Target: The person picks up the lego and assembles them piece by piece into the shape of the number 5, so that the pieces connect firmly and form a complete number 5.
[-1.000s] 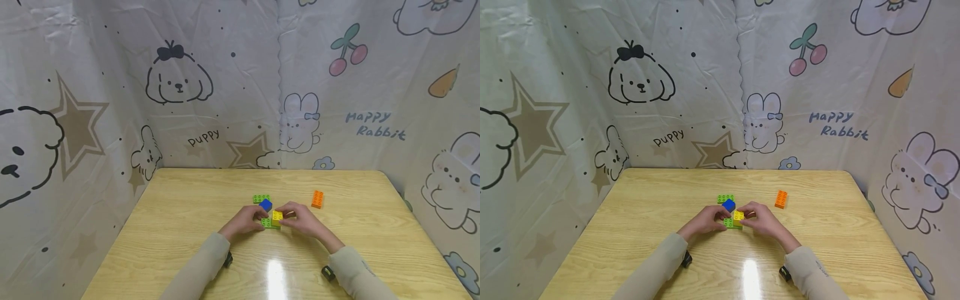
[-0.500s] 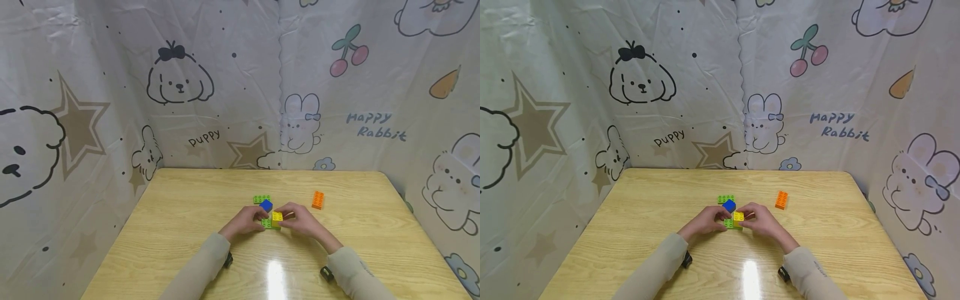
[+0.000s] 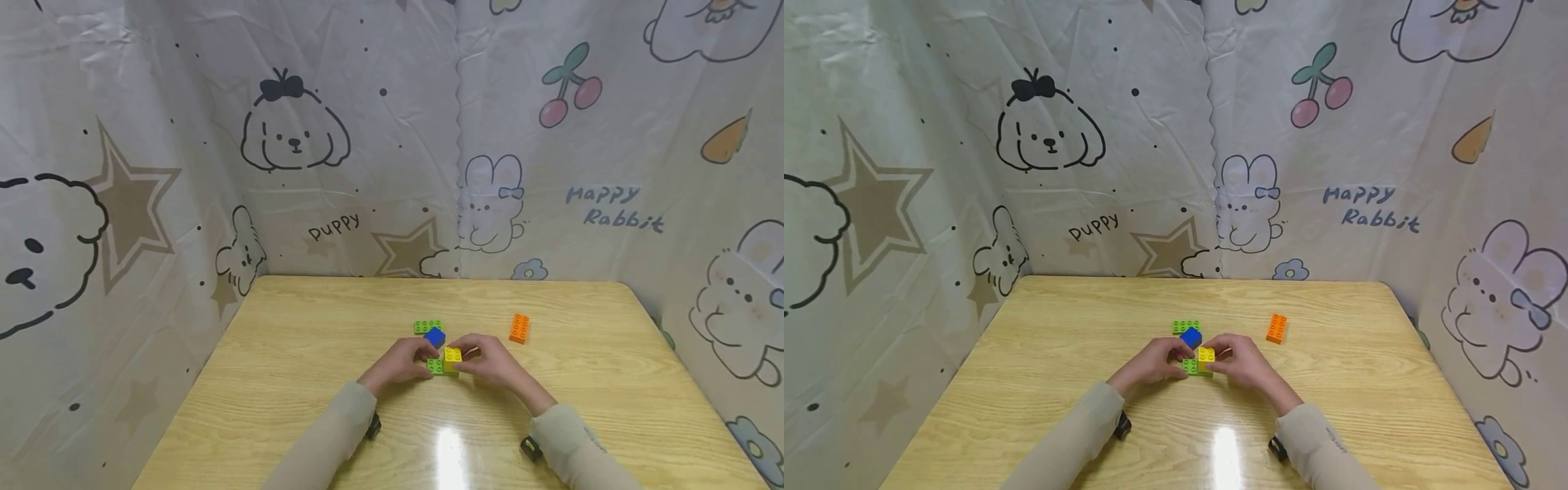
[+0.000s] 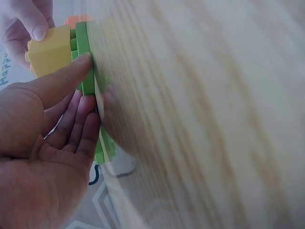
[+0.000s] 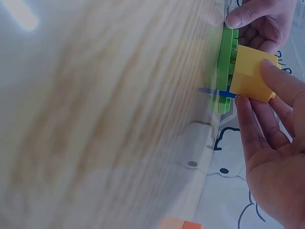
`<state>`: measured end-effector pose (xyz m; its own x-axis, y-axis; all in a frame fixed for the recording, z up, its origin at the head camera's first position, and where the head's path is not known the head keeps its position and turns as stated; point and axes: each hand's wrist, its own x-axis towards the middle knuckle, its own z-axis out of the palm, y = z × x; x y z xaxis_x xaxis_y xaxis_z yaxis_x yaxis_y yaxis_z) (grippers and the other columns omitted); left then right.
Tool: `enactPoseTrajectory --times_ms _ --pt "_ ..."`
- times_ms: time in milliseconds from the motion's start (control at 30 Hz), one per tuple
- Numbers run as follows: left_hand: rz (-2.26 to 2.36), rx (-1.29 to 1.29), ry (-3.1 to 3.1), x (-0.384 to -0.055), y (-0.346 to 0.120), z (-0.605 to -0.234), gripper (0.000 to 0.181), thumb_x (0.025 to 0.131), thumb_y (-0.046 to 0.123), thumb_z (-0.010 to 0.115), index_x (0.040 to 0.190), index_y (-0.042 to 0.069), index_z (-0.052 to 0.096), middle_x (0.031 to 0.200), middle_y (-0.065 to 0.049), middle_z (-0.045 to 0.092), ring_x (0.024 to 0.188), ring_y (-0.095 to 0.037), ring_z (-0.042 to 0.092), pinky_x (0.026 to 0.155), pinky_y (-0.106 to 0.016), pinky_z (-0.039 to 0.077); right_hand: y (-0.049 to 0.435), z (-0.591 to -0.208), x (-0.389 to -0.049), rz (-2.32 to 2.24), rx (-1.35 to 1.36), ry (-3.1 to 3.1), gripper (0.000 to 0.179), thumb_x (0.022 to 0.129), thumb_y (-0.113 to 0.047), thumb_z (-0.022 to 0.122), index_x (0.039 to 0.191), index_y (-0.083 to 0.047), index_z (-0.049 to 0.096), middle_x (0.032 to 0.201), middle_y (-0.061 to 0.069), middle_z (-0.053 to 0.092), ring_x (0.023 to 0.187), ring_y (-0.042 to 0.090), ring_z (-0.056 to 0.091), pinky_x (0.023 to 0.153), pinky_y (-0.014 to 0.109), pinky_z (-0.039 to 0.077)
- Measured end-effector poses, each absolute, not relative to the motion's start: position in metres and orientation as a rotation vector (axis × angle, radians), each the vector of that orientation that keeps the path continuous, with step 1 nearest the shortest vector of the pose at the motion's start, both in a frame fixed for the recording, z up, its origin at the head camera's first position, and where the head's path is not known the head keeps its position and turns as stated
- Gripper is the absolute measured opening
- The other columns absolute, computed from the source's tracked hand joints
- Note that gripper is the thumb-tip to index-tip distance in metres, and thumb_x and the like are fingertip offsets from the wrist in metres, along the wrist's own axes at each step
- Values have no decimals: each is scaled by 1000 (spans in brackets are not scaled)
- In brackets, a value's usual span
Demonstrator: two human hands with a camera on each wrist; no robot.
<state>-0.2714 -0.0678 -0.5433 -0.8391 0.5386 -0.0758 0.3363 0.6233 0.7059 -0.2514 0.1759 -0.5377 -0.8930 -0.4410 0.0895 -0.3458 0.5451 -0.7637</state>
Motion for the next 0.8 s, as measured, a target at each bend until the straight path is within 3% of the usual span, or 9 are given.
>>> enactPoseTrajectory --times_ms 800 --pt "1036 717 2576 -270 -68 -543 32 84 8 87 113 11 74 106 2 73 96 -8 63 92 -26 55 173 -533 -250 -1255 -613 2670 27 89 -12 82 116 -9 76 114 7 75 103 22 69 89 36 61"
